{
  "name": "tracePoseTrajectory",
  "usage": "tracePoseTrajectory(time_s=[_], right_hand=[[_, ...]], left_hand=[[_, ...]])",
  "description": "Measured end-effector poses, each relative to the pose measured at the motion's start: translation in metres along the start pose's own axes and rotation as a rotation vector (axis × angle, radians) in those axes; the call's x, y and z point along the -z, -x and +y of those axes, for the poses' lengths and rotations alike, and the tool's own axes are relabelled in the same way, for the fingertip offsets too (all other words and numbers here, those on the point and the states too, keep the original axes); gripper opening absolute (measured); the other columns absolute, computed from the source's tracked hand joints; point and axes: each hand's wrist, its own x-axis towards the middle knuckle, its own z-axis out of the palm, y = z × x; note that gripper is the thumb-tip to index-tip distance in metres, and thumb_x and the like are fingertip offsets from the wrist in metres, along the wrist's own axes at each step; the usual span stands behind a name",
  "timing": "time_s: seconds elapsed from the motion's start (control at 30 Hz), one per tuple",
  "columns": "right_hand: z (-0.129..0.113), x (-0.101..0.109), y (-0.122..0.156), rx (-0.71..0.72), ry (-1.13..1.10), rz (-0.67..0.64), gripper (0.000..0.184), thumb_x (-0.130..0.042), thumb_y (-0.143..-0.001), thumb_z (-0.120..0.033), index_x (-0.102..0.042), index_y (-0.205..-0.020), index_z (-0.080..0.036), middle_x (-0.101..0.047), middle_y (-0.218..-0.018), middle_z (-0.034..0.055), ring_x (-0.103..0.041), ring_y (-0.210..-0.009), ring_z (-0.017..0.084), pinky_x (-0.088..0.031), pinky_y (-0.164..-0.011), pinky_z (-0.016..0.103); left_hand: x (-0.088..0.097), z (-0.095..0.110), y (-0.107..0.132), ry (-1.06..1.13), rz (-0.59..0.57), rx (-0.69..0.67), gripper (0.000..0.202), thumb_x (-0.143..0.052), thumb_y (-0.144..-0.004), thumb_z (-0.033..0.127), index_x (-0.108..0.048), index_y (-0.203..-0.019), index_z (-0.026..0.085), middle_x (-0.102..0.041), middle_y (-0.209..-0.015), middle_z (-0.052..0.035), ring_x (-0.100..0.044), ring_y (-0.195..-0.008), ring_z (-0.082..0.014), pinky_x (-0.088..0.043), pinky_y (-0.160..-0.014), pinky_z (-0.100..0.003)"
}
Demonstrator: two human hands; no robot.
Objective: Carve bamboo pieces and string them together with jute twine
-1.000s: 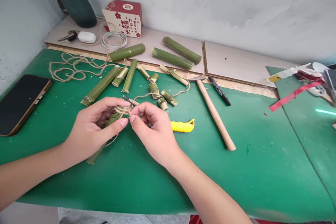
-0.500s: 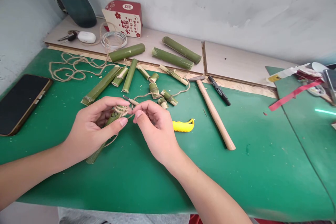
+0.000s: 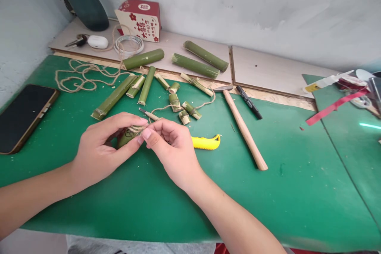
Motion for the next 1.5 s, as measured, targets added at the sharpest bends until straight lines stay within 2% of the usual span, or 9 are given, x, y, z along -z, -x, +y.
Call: tracePoseTrajectory(time_s=[0.17,0.3,0.4,0.57,0.8,0.97,1.17,1.33,1.5], right_hand=[[0.001,-0.003,0.002,-0.051,-0.047,0.030,0.032,-0.088,-0.080,-0.046,-0.072,-0.077,-0.018,-0.064,-0.067,-0.0019,-0.050,-0.059,0.009,-0.042,-0.056,0.024],[0.003,-0.005,0.004,-0.088,-0.007,0.063,0.033,-0.087,-0.078,-0.045,-0.069,-0.076,-0.018,-0.063,-0.068,-0.0010,-0.053,-0.064,0.011,-0.045,-0.061,0.025],[0.002,-0.006,0.005,-0.080,0.037,0.086,0.030,-0.084,-0.080,-0.042,-0.067,-0.076,-0.018,-0.059,-0.067,-0.0022,-0.049,-0.063,0.010,-0.042,-0.059,0.025],[-0.004,-0.009,0.008,0.008,0.188,0.090,0.018,-0.073,-0.085,-0.029,-0.065,-0.073,-0.018,-0.055,-0.064,-0.0033,-0.045,-0.059,0.009,-0.038,-0.053,0.022],[0.000,-0.012,0.012,0.078,0.357,0.083,0.012,-0.066,-0.082,-0.016,-0.064,-0.071,-0.019,-0.056,-0.064,-0.0040,-0.044,-0.056,0.008,-0.037,-0.051,0.022],[0.000,-0.012,0.010,-0.015,0.255,0.049,0.012,-0.065,-0.079,-0.017,-0.060,-0.067,-0.019,-0.053,-0.063,-0.0047,-0.041,-0.055,0.007,-0.035,-0.049,0.021],[-0.003,-0.011,0.007,-0.070,0.121,0.041,0.012,-0.067,-0.077,-0.022,-0.060,-0.068,-0.019,-0.055,-0.061,-0.0042,-0.045,-0.056,0.008,-0.038,-0.049,0.021],[-0.003,-0.005,0.006,-0.008,0.329,0.052,0.016,-0.067,-0.083,-0.025,-0.062,-0.069,-0.019,-0.054,-0.060,-0.0031,-0.041,-0.055,0.008,-0.034,-0.048,0.022],[-0.001,-0.002,0.008,0.112,0.501,0.041,0.015,-0.063,-0.086,-0.020,-0.062,-0.070,-0.020,-0.051,-0.058,-0.0050,-0.041,-0.054,0.009,-0.036,-0.050,0.023]], left_hand=[[0.001,0.001,0.000,-0.026,-0.011,-0.090,0.039,-0.070,-0.090,0.002,-0.068,-0.120,0.027,-0.075,-0.112,0.0009,-0.071,-0.099,-0.0106,-0.055,-0.084,-0.020],[0.002,0.001,0.000,0.001,-0.062,-0.076,0.037,-0.068,-0.092,0.005,-0.067,-0.123,0.026,-0.073,-0.113,-0.0006,-0.070,-0.102,-0.0128,-0.055,-0.091,-0.024],[0.003,0.000,0.003,0.120,-0.121,0.003,0.030,-0.065,-0.097,0.015,-0.065,-0.125,0.026,-0.071,-0.112,-0.0027,-0.068,-0.098,-0.0147,-0.054,-0.084,-0.026],[0.004,0.001,0.005,0.372,-0.140,0.268,0.012,-0.061,-0.103,0.034,-0.067,-0.109,0.024,-0.064,-0.088,-0.0004,-0.052,-0.062,-0.0096,-0.043,-0.056,-0.024],[-0.002,0.006,0.006,0.641,-0.151,0.584,0.021,-0.059,-0.103,0.045,-0.058,-0.101,0.024,-0.050,-0.075,0.0033,-0.044,-0.055,-0.0094,-0.037,-0.049,-0.022],[-0.005,0.007,0.008,0.667,-0.174,0.626,0.025,-0.053,-0.105,0.049,-0.059,-0.101,0.025,-0.041,-0.070,0.0044,-0.037,-0.056,-0.0110,-0.037,-0.048,-0.021],[-0.007,0.008,0.003,0.747,-0.203,0.679,0.032,-0.053,-0.104,0.049,-0.056,-0.088,0.021,-0.035,-0.068,0.0047,-0.033,-0.057,-0.0104,-0.034,-0.048,-0.020],[-0.006,0.012,-0.005,0.927,-0.224,0.739,0.038,-0.058,-0.100,0.050,-0.056,-0.081,0.018,-0.039,-0.066,0.0045,-0.035,-0.053,-0.0079,-0.030,-0.046,-0.021],[-0.003,0.008,-0.003,0.899,-0.256,0.748,0.033,-0.069,-0.096,0.048,-0.055,-0.085,0.019,-0.040,-0.063,0.0064,-0.036,-0.050,-0.0064,-0.029,-0.047,-0.020]])
